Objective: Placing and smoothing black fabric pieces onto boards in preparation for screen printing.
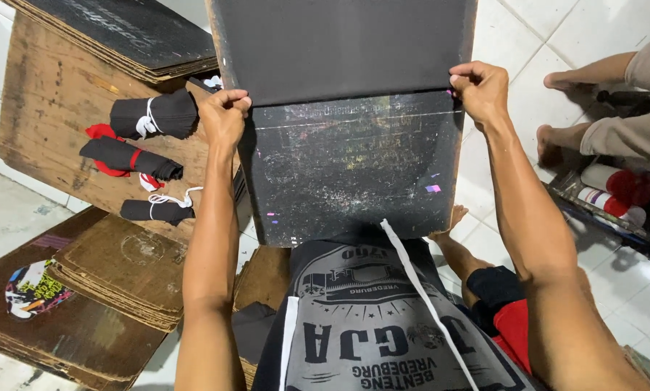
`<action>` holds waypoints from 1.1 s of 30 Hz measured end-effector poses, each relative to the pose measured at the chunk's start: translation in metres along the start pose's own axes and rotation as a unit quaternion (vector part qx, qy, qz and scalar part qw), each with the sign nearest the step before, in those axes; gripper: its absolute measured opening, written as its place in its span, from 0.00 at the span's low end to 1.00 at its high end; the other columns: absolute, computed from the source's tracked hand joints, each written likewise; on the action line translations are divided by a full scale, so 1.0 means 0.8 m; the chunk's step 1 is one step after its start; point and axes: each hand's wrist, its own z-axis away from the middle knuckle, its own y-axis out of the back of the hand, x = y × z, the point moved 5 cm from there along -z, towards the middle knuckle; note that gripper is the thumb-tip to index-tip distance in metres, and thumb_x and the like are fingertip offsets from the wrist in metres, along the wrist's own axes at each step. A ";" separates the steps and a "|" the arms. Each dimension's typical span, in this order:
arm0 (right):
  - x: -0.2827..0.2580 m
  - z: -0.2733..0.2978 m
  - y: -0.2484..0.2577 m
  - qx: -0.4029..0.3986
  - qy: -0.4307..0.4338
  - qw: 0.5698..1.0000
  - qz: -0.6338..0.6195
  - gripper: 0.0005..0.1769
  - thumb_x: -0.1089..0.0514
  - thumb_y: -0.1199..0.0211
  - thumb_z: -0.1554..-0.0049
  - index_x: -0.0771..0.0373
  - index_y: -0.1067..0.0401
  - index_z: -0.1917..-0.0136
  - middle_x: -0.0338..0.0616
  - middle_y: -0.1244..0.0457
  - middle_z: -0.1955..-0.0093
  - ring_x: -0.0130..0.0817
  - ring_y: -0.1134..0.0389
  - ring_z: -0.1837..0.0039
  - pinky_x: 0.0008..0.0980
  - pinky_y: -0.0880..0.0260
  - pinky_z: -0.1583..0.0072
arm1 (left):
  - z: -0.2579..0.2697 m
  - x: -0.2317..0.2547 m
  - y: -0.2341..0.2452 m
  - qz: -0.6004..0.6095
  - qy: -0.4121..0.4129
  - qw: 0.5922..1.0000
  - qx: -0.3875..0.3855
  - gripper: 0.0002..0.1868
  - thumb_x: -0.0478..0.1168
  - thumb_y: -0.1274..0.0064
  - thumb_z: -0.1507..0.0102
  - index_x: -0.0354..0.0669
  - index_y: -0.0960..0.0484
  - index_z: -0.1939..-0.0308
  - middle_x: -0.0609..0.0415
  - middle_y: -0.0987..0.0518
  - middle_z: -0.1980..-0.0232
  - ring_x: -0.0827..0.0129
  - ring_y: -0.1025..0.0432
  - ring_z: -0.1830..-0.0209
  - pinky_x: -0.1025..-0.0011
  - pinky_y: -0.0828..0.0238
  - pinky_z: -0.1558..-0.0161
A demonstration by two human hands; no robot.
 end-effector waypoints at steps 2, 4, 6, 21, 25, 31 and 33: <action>0.007 0.006 0.000 -0.005 0.022 0.999 0.028 0.07 0.67 0.35 0.38 0.61 0.19 0.48 0.39 0.30 0.59 0.24 0.33 0.62 0.23 0.31 0.59 | 0.007 -0.011 0.001 -0.005 0.014 1.000 0.002 0.06 0.31 0.40 0.40 0.43 0.11 0.61 0.58 0.15 0.65 0.79 0.25 0.70 0.81 0.23 0.64; 0.014 0.011 0.001 -0.004 0.037 0.998 0.046 0.08 0.66 0.35 0.39 0.60 0.19 0.48 0.38 0.30 0.58 0.23 0.34 0.59 0.23 0.33 0.57 | 0.012 -0.011 0.002 -0.026 0.001 1.000 0.007 0.07 0.32 0.40 0.41 0.44 0.10 0.61 0.55 0.14 0.60 0.72 0.22 0.58 0.74 0.22 0.53; 0.019 0.016 0.000 -0.004 0.052 0.997 0.062 0.08 0.65 0.35 0.39 0.58 0.18 0.47 0.37 0.30 0.56 0.23 0.36 0.57 0.24 0.35 0.55 | 0.018 -0.010 0.004 -0.047 -0.013 0.999 0.012 0.07 0.32 0.40 0.41 0.45 0.10 0.62 0.52 0.12 0.56 0.65 0.20 0.46 0.68 0.22 0.42; 0.073 0.027 0.000 0.014 0.131 0.988 0.085 0.09 0.66 0.31 0.39 0.58 0.18 0.46 0.43 0.34 0.60 0.27 0.34 0.58 0.28 0.34 0.55 | 0.022 -0.067 0.003 -0.118 -0.108 0.986 0.041 0.08 0.33 0.34 0.45 0.44 0.09 0.62 0.49 0.19 0.66 0.65 0.23 0.65 0.71 0.28 0.62; 0.077 0.028 -0.002 0.011 0.136 0.986 0.092 0.08 0.66 0.31 0.40 0.59 0.18 0.46 0.46 0.34 0.60 0.30 0.34 0.58 0.30 0.34 0.55 | 0.022 -0.070 0.003 -0.126 -0.110 0.985 0.037 0.07 0.34 0.34 0.44 0.46 0.09 0.61 0.50 0.19 0.66 0.63 0.23 0.64 0.70 0.27 0.61; 0.074 0.033 -0.003 0.020 0.144 0.985 0.098 0.08 0.66 0.31 0.40 0.60 0.18 0.47 0.46 0.34 0.61 0.31 0.34 0.58 0.31 0.34 0.55 | 0.026 -0.072 0.000 -0.123 -0.109 0.986 0.033 0.07 0.33 0.35 0.44 0.45 0.10 0.61 0.50 0.20 0.67 0.64 0.24 0.65 0.69 0.28 0.61; 0.071 0.032 0.000 0.022 0.150 0.983 0.103 0.08 0.66 0.30 0.40 0.60 0.18 0.47 0.47 0.34 0.60 0.32 0.33 0.58 0.31 0.34 0.55 | 0.023 -0.075 0.001 -0.130 -0.110 0.985 0.032 0.07 0.34 0.34 0.44 0.46 0.10 0.62 0.52 0.20 0.67 0.65 0.24 0.65 0.70 0.28 0.61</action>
